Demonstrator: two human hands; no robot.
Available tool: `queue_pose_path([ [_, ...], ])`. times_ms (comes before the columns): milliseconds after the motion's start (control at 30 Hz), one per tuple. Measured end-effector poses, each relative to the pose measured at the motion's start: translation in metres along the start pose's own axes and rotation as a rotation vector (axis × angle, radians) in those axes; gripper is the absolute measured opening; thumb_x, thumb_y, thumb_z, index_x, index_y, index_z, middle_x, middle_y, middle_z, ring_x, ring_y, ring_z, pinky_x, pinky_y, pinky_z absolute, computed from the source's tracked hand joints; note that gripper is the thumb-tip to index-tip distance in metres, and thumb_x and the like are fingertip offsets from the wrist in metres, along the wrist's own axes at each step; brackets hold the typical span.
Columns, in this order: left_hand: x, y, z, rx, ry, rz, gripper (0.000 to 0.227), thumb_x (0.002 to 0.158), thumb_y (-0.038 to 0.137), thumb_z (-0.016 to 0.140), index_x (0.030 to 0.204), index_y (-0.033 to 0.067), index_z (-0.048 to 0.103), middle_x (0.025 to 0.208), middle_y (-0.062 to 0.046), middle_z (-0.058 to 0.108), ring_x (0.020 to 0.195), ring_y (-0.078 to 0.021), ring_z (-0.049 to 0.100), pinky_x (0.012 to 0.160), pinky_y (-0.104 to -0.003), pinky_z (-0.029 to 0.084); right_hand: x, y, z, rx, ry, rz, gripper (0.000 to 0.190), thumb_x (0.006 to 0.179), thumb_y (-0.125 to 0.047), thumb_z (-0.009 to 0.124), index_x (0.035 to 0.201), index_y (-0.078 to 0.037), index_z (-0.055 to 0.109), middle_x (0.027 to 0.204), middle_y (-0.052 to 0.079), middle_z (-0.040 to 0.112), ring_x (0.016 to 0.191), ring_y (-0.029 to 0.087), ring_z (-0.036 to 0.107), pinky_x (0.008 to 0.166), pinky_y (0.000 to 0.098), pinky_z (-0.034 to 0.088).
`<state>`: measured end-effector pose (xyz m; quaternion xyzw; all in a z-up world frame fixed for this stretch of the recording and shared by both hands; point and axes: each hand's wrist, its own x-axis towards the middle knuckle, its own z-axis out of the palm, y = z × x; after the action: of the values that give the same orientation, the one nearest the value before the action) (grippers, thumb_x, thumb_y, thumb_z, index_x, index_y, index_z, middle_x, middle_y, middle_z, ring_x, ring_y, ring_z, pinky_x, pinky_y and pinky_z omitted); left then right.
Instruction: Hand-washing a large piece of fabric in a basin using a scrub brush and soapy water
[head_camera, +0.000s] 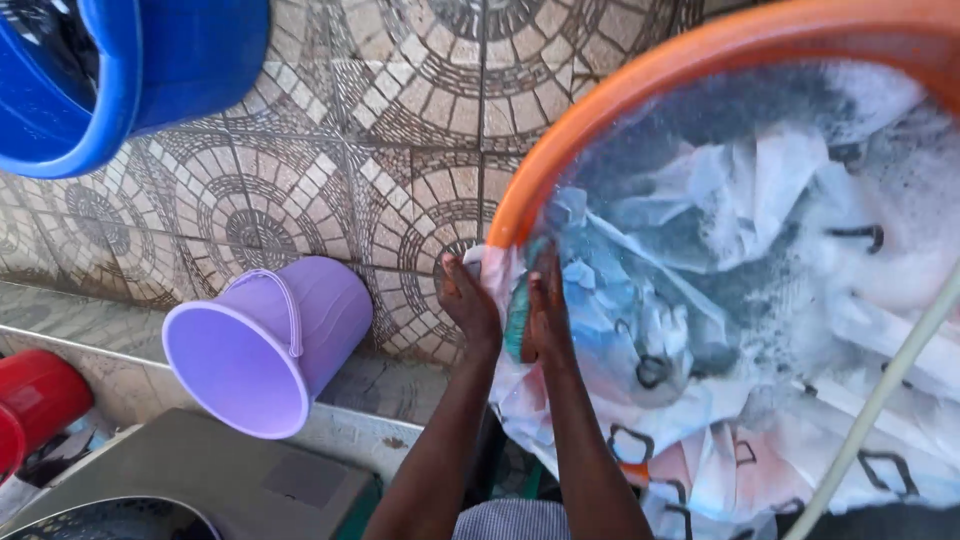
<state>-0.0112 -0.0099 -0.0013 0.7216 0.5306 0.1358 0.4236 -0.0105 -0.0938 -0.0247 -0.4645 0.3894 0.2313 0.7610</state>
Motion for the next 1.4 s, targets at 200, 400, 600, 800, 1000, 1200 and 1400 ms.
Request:
queue_pose_path([
  [200, -0.004, 0.079, -0.062, -0.352, -0.12, -0.317, 0.049, 0.105, 0.055, 0.05, 0.091, 0.0158, 0.077, 0.083, -0.004, 0.076, 0.069, -0.0096, 0.068, 0.067, -0.023, 0.055, -0.08, -0.063, 0.042, -0.025, -0.229, -0.055, 0.083, 0.108, -0.038, 0.053, 0.165, -0.011, -0.001, 0.17, 0.025, -0.005, 0.157, 0.04, 0.0, 0.127, 0.0545, 0.007],
  [400, -0.015, 0.102, -0.064, -0.088, -0.291, -0.312, 0.072, 0.11, 0.05, 0.035, 0.156, -0.0058, 0.034, 0.163, -0.032, 0.027, 0.155, -0.0436, 0.019, 0.128, -0.055, 0.013, -0.09, -0.093, 0.045, 0.187, -0.076, 0.384, 0.087, 0.094, -0.06, 0.057, 0.165, -0.036, 0.012, 0.168, 0.017, 0.027, 0.153, 0.039, 0.031, 0.122, 0.0571, 0.025],
  [600, -0.022, 0.109, -0.045, 0.164, -0.342, -0.054, 0.065, 0.102, 0.048, 0.062, 0.147, 0.0034, 0.047, 0.142, -0.03, 0.055, 0.137, -0.049, 0.051, 0.113, -0.06, 0.041, -0.079, -0.068, 0.021, 0.321, -0.125, 0.525, 0.069, 0.093, -0.058, 0.063, 0.154, -0.034, 0.042, 0.14, 0.011, 0.058, 0.126, 0.029, 0.056, 0.109, 0.0503, 0.043],
  [800, -0.008, 0.058, -0.046, 0.587, -0.369, 0.072, 0.019, 0.102, 0.034, 0.059, 0.114, 0.0232, 0.069, 0.101, -0.017, 0.075, 0.1, -0.0484, 0.068, 0.087, -0.06, 0.05, -0.069, -0.045, 0.006, 0.323, -0.156, 0.518, 0.061, 0.096, -0.055, 0.064, 0.148, -0.027, 0.051, 0.134, 0.012, 0.065, 0.12, 0.026, 0.062, 0.105, 0.0494, 0.05],
  [1000, -0.011, 0.064, -0.073, -0.116, -0.276, -0.242, 0.011, 0.099, 0.015, 0.069, 0.103, 0.0038, 0.069, 0.077, 0.0, 0.063, 0.072, -0.0086, 0.054, 0.065, -0.02, 0.042, -0.08, -0.051, 0.011, 0.36, -0.139, 0.399, 0.07, 0.097, -0.058, 0.057, 0.159, -0.033, 0.035, 0.149, 0.012, 0.055, 0.129, 0.033, 0.059, 0.112, 0.0549, 0.046],
  [1200, 0.041, 0.062, -0.136, -0.325, -0.136, -0.308, 0.014, 0.097, 0.019, 0.074, 0.101, 0.0086, 0.065, 0.079, 0.003, 0.064, 0.07, -0.0056, 0.058, 0.066, -0.019, 0.05, -0.067, -0.081, -0.02, -0.068, -0.019, 0.138, 0.087, 0.098, -0.062, 0.052, 0.164, -0.02, 0.015, 0.165, 0.027, 0.027, 0.147, 0.049, 0.035, 0.122, 0.0628, 0.027],
  [1400, 0.067, 0.034, -0.095, -0.111, 0.073, 0.065, 0.017, 0.103, 0.034, 0.066, 0.1, 0.0178, 0.061, 0.088, 0.001, 0.06, 0.082, -0.0105, 0.051, 0.081, -0.027, 0.044, -0.014, -0.017, -0.063, -1.135, 0.126, -0.255, 0.065, 0.108, -0.041, 0.05, 0.166, -0.033, 0.019, 0.125, 0.028, 0.062, 0.121, 0.048, 0.061, 0.096, 0.0567, 0.05],
])
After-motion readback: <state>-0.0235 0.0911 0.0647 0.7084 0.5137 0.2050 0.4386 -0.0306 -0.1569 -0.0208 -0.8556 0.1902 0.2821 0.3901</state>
